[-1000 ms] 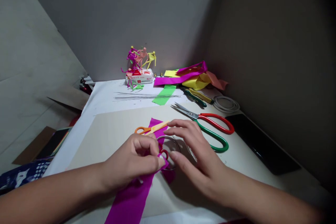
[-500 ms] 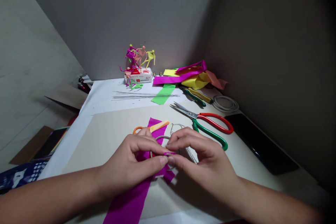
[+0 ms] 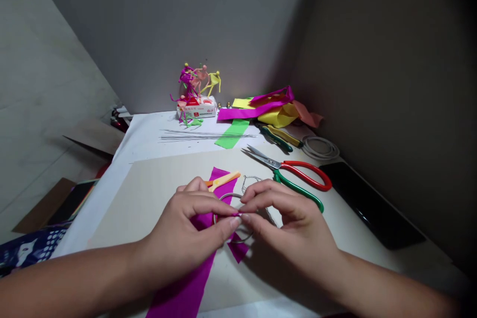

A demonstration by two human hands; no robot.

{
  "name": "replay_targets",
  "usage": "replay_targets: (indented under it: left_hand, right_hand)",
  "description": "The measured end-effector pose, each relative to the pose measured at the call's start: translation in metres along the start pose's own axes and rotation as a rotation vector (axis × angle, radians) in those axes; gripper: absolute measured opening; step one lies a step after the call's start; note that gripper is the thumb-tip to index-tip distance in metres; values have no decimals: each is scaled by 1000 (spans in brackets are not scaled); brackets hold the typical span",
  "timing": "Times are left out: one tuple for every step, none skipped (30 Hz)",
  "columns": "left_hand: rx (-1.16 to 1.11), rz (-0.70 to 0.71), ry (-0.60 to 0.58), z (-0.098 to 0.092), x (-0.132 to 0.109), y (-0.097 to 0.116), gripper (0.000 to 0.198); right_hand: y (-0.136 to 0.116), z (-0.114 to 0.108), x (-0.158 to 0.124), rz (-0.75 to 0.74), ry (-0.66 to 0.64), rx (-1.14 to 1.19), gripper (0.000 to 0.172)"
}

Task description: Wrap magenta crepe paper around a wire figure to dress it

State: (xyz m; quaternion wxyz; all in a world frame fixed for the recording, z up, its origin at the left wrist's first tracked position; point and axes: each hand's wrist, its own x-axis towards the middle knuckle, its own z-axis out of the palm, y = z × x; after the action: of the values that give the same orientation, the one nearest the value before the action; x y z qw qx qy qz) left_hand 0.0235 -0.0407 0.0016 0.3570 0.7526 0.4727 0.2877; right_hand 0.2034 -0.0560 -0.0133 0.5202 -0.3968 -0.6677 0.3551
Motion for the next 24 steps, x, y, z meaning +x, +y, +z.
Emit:
replay_targets:
  left_hand:
    - [11,2,21,1,0,0,11]
    - [27,13,37,1,0,0,11]
    - [48,30,49,2,-1,1,10]
    - [69,47,55,2,-1,1,10]
    - [86,61,54,2,0,1,11]
    - [98,71,54,1,0,1,11]
    - [109,77,53,1,0,2,12]
    - [116,80,53,1,0,2,12]
    - [121,81,55,0,0,2,12]
    - [124,83,53,0,0,2,12]
    - [127,84,51,-1,0,2,12]
    - [129,81,49,-1,-1,3,13]
    - [132,78,46,-1,-1,3,13]
    - [133,75,44,-2,-1,3,12]
    - [134,74,45,-2,-1,3,12]
    - [134,72,42,-2,-1,3,13]
    - [131,75,37,-2,-1,3,13]
    - [125,81,27,-2,-1,3,14]
    - [117,90,14,-3,-1,3,15]
    - [109,97,1,-3,-1,3,16]
    - [102,101,-11,-3,-1,4,17]
    - [98,103,-21,-3,-1,4,18]
    - [97,99,-23,-3,0,5,19]
    - [100,92,-21,-3,0,5,18]
  right_hand:
    - [-1,-1,0,-1,-12,-18,11]
    - [-1,-2,0,-2,-29,-35,11]
    - [-1,-3,0,-2,-51,-48,11]
    - [-2,-3,0,0,-78,-57,10]
    - [-2,-4,0,5,-104,-59,10]
    - [-2,-4,0,10,-129,-57,10]
    - [-2,-4,0,20,-150,-51,10]
    - [-2,-5,0,33,-164,-41,10]
    - [-2,-5,0,48,-174,-30,10]
    - [-2,-5,-1,61,-180,-21,11]
    - [-1,-5,-1,71,-184,-15,11]
    - [-1,-5,-1,76,-187,-14,12]
    - [-1,-5,-1,74,-188,-21,12]
    - [-1,-5,-1,63,-187,-34,11]
    - [0,-4,-1,48,-188,-52,11]
    - [0,-4,0,32,-189,-70,11]
    - [0,-4,0,17,-189,-87,10]
    - [0,-3,0,8,-191,-99,10]
    - [0,-3,1,4,-194,-106,10]
    - [0,-3,1,3,-200,-107,9]
    - [0,-2,1,6,-207,-103,10]
    - [0,-2,1,11,-215,-96,10]
    - [0,-2,1,16,-220,-86,11]
    - [0,-2,1,23,-225,-76,12]
